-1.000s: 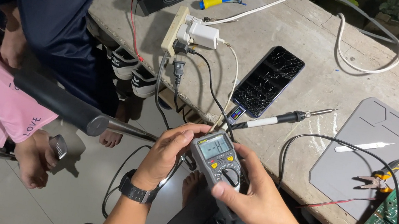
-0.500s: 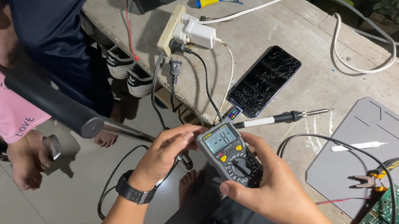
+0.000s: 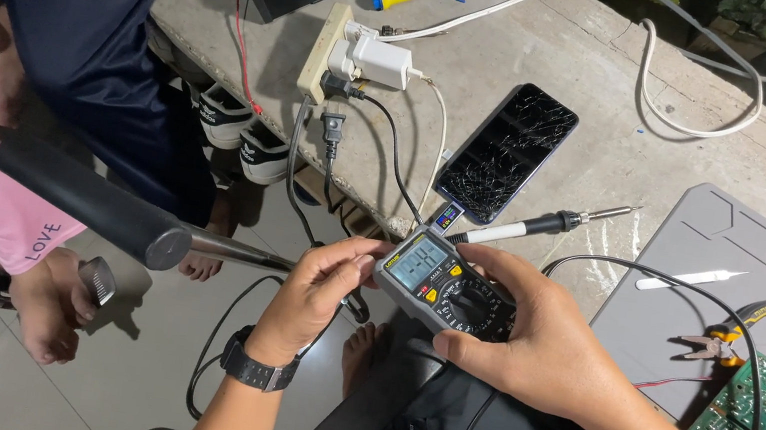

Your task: The person uses a digital multimeter to measure electrical values on a circuit board and a power adapter. They hold the multimeter probes against the components and adjust the dial on the device to change measurement modes.

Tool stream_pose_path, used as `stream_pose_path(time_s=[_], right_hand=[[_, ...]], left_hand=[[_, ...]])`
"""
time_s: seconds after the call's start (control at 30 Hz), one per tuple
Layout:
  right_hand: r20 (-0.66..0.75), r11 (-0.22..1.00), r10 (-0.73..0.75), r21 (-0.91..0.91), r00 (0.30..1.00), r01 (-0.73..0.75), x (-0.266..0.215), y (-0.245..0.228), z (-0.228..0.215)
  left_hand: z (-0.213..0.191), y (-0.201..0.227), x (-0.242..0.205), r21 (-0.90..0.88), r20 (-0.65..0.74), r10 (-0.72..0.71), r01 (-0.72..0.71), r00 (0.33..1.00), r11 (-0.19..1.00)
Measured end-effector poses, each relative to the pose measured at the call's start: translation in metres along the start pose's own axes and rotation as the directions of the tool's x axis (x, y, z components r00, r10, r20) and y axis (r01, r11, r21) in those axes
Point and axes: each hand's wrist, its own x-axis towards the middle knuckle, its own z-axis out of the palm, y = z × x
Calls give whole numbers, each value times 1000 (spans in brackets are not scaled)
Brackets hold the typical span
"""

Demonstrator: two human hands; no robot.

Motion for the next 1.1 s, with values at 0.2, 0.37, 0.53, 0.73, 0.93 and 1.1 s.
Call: stream_pose_path(time_s=[0.2,0.37,0.53,0.73,0.93,1.1], right_hand=[[-60,994,94,69,994,-90,-12,-7,14],[-69,996,45,76,997,-40,-40,19,27],[-130,994,71,97,989,-59,-79,38,31],[-261,996,59,84,963,-38,-109,72,34],[-384,990,-143,-50,912,135,-126,92,33],[-589,876,-483,-326,648,355,-132,112,34]], left_hand=[[1,3,0,5,22,2,-2,1000,1000],[8,12,1,214,-38,-36,43,999,976],[16,10,-4,412,-155,-3,67,988,909],[30,-1,-6,340,-257,-72,160,964,927],[45,-5,-21,233,-284,-220,290,933,928],[78,9,-46,407,-288,160,-31,944,913]])
